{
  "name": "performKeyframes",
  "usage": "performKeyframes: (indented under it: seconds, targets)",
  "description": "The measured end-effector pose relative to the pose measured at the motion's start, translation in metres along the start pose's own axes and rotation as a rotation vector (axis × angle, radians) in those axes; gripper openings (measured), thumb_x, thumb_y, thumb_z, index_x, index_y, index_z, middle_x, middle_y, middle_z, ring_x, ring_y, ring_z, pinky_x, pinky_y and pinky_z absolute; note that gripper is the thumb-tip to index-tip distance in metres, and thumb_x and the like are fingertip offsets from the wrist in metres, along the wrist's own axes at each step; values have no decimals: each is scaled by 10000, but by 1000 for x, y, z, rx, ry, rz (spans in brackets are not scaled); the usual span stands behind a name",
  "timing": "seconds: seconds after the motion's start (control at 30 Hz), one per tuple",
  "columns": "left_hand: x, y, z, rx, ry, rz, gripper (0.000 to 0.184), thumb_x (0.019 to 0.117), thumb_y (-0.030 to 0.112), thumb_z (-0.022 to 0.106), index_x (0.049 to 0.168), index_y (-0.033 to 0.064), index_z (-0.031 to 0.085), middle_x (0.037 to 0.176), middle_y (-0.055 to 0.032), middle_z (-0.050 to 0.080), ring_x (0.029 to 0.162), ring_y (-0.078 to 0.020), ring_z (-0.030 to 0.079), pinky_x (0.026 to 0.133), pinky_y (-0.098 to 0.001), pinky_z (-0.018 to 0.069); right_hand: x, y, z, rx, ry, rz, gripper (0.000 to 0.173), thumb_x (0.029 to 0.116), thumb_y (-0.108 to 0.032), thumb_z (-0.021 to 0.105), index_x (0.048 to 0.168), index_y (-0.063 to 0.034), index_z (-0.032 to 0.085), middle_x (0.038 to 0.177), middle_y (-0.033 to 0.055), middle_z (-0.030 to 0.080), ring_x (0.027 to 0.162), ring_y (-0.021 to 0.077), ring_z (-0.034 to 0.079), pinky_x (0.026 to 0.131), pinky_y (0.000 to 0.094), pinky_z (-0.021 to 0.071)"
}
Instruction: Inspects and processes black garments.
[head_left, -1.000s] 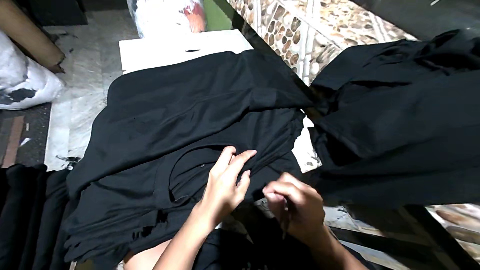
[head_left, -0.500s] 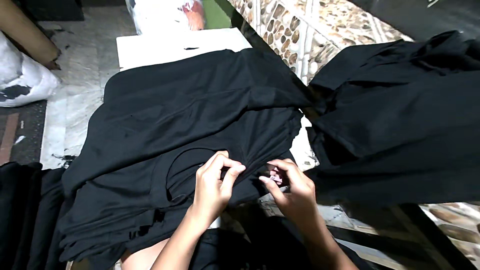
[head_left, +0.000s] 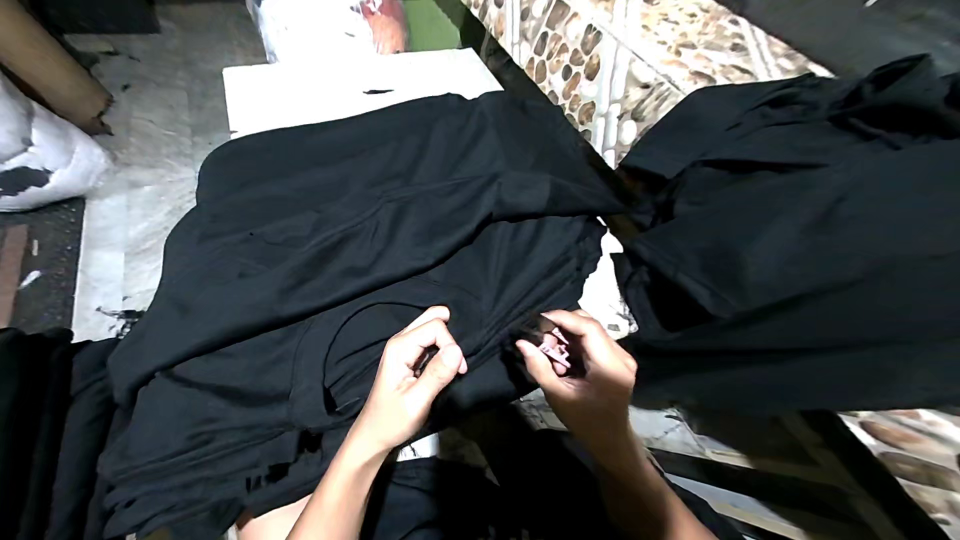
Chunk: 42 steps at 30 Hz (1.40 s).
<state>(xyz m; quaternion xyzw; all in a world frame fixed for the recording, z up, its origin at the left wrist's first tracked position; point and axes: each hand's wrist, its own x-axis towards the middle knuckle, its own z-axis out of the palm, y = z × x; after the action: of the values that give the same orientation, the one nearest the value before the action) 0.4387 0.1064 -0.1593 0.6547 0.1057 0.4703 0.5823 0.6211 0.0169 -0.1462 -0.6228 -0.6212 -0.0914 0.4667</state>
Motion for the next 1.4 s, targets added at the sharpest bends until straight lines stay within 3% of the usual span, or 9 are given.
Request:
performKeyframes:
  seconds: [0.2, 0.3, 0.47, 0.6, 0.73, 0.93, 1.07, 1.17, 1.4]
  targets:
    - [-2, -2, 1, -32, 4, -5, 233, 1036, 320, 570, 938, 116, 625, 924, 145, 609, 955, 112, 554, 859, -105, 471, 13, 13, 17, 97, -32, -85, 158, 916, -104, 648, 962, 7, 751, 687, 82, 579, 611, 39, 485, 589, 122, 380]
    - [-2, 0, 2, -38, 9, -30, 140, 996, 231, 619, 987, 92, 637, 978, 133, 621, 985, 99, 554, 877, -114, 477, 14, 11, 16, 105, -77, -102, 155, 955, -138, 581, 890, -29, 670, 673, 63, 547, 606, 42, 490, 587, 120, 383]
    - [-1, 2, 9, 282, 48, -32, 212, 894, 75, 704, 1073, -40, 697, 1072, -75, 717, 1012, -1, 640, 911, -144, 508, 9, 8, 0, 78, -151, -126, 175, 1017, -167, 494, 913, -55, 580, 694, 48, 494, 607, 39, 470, 582, 99, 380]
    - [3, -3, 23, 582, 110, 66, 179, 860, 55, 719, 1021, -11, 762, 928, -104, 737, 865, -50, 665, 821, -129, 506, 3, 10, -3, 67, -157, -130, 230, 1084, -244, 446, 958, -78, 542, 735, 40, 472, 628, 50, 465, 592, 114, 382]
    - [2, -3, 22, 556, 117, 67, 164, 871, 53, 718, 1009, -27, 757, 901, -98, 729, 843, -30, 655, 809, -117, 501, 2, 14, -1, 23, -102, -64, 165, 1015, -162, 514, 968, -42, 617, 708, 63, 506, 615, 57, 473, 586, 120, 378]
    - [2, -2, 32, 689, 171, 133, 84, 883, 27, 665, 842, -31, 710, 742, -99, 657, 736, -75, 623, 737, -113, 483, -2, 10, 0, 13, -125, -82, 174, 1044, -198, 467, 965, -70, 555, 728, 50, 478, 614, 68, 458, 575, 131, 368]
    - [-2, 0, 28, 703, 102, 113, 139, 958, 84, 600, 876, -20, 643, 774, -90, 583, 740, -75, 558, 723, -106, 451, -4, 18, -2, 83, -63, -23, 177, 1061, -218, 497, 1024, -59, 567, 786, 42, 511, 669, 1, 488, 637, 76, 399]
    - [-4, 2, 22, 593, 29, 55, 170, 1014, 117, 548, 917, -7, 613, 816, -69, 533, 761, -52, 516, 716, -105, 424, -9, 22, -5, 123, -64, 33, 256, 1001, -277, 617, 1078, -38, 570, 811, 37, 546, 699, -35, 505, 666, 63, 416]
    - [-9, 4, 16, 393, 3, 6, 207, 1046, 193, 542, 936, 20, 575, 875, -42, 519, 832, -8, 503, 766, -101, 411, -21, 6, -3, -77, -156, -90, 273, 1052, -370, 547, 1102, -103, 573, 833, 60, 603, 720, 130, 570, 661, 222, 444]
